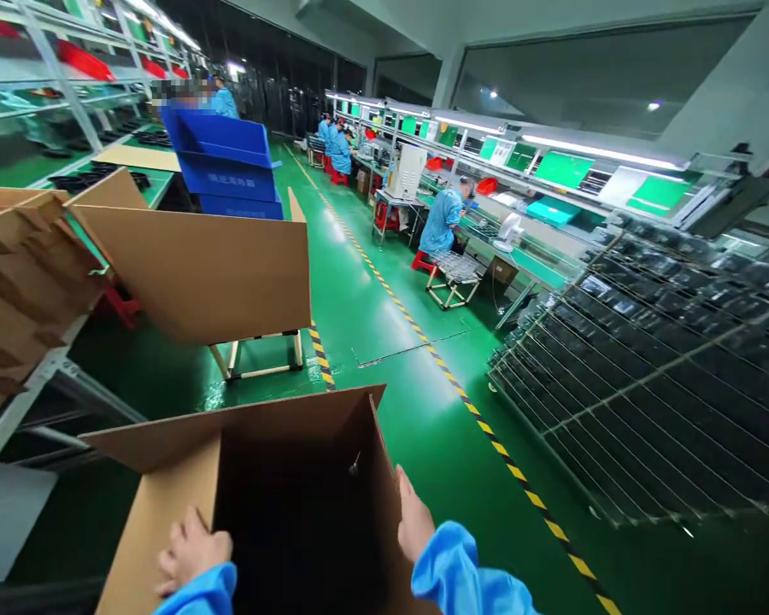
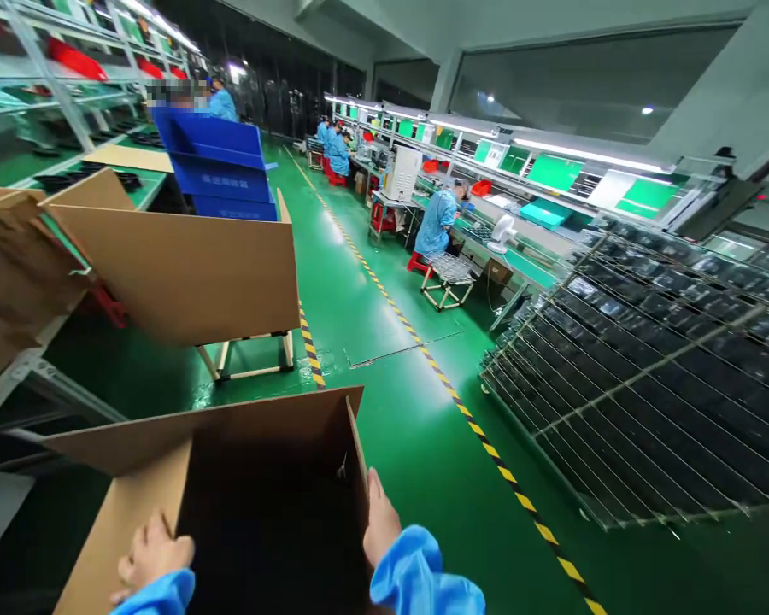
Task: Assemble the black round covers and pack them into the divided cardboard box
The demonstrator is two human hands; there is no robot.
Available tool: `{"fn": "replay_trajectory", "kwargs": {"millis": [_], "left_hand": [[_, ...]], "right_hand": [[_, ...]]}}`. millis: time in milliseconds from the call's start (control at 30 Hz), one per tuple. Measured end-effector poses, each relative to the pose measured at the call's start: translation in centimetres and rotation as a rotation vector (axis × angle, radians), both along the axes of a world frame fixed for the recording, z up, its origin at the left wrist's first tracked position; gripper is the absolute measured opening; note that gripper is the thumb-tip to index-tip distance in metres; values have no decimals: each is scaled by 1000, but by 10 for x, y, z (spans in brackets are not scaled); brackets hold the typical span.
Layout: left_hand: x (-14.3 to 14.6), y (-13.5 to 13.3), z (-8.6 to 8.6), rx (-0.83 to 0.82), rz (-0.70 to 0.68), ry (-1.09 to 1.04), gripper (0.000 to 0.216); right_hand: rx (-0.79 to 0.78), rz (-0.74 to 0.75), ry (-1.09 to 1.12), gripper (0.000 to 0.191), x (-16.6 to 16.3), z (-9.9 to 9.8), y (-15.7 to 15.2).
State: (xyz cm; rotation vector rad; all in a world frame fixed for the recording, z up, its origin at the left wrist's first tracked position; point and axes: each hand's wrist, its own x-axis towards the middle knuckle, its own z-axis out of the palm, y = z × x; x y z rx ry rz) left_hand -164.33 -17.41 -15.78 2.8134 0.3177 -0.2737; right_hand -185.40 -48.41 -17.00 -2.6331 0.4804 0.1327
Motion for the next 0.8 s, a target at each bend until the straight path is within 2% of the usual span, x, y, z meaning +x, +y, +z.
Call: {"fn": "replay_trajectory", "kwargs": {"millis": [67, 167, 267, 367, 400, 467, 533, 567, 633, 700, 800], "left_hand": [[-11, -32, -19, -68, 201, -19, 83], [-11, -57, -36, -128, 207, 79, 76], [-8, -48, -65, -150, 242, 165, 71], [-18, -30, -108, -131, 271, 208, 61], [-23, -26, -122, -131, 271, 221, 61], [-28, -22, -144, -143, 259, 249, 62], [-26, -17, -150, -170, 230, 281, 63], [-24, -11, -145, -190, 206, 302, 62], [-24, 14, -115, -236, 137, 351, 61], [-38, 56, -63, -266, 66, 398, 60], [-103, 130, 24, -190, 22, 400, 63]], "right_hand": [[30, -33, 45, 108, 4, -32, 25], [98, 79, 54, 105, 22, -65, 80], [198, 302, 93, 93, 45, -84, 126], [351, 688, 135, 82, 63, -104, 142], [395, 775, 143, 78, 67, -112, 142], [440, 857, 154, 72, 71, -125, 144], [455, 926, 144, 67, 74, -134, 148], [464, 982, 130, 64, 76, -136, 152], [483, 1094, 110, 60, 81, -138, 159], [481, 1137, 109, 58, 85, -138, 163], [444, 1140, 123, 57, 88, -139, 164]]}}
